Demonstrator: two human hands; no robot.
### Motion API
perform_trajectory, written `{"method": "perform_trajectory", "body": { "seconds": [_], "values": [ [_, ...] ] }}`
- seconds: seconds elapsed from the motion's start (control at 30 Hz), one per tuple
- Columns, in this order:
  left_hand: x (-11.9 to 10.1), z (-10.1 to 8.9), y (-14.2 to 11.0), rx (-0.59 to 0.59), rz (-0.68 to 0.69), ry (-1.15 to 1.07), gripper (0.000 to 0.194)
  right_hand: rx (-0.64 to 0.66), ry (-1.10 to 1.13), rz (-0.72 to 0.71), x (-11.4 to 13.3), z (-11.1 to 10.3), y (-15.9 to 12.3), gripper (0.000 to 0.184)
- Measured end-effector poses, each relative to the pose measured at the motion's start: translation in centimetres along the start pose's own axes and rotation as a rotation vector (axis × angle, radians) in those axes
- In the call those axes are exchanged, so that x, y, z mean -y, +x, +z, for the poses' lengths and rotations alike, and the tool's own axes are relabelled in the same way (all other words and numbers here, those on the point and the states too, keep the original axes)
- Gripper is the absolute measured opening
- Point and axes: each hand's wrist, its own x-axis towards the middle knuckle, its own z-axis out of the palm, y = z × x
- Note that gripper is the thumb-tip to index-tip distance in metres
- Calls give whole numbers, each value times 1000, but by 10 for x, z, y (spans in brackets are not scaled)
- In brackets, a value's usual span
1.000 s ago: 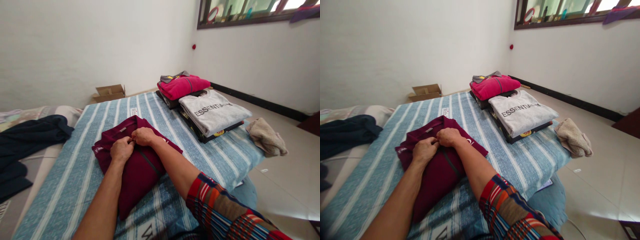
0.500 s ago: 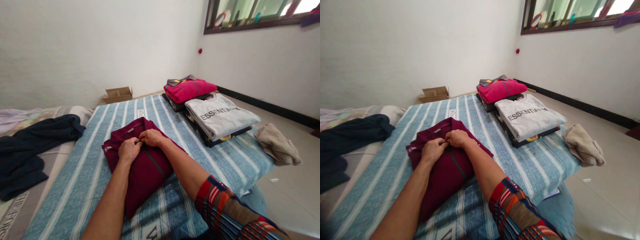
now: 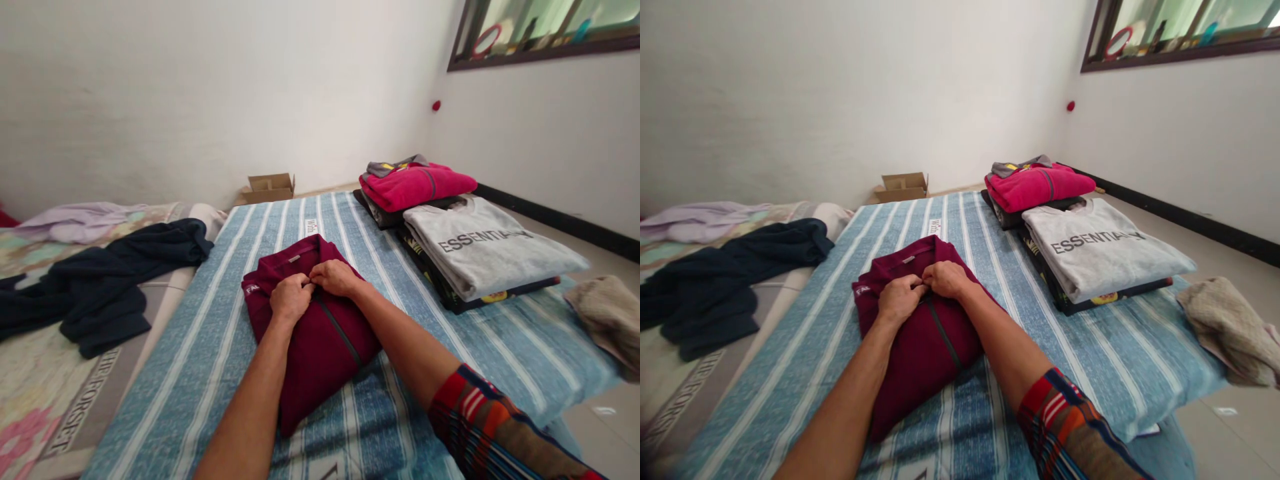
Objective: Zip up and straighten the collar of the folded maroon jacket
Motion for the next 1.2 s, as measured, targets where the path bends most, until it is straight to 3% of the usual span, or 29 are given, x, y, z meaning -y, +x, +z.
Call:
{"method": "perform_trajectory", "body": {
  "seconds": [0.17,0.83,1.03,1.2],
  "values": [
    [0,1,-2,-6,-14,-8,22,38,64,-64,-8,-2,5,20],
    [2,5,-7,-37,-2,-35,17,-11,185,-39,-10,7,5,20],
    [1,4,-8,-30,-7,-38,16,76,219,-38,-14,5,4,24],
    [2,4,-7,-26,-2,-54,15,20,197,-63,-12,6,6,21]
  ]
}}
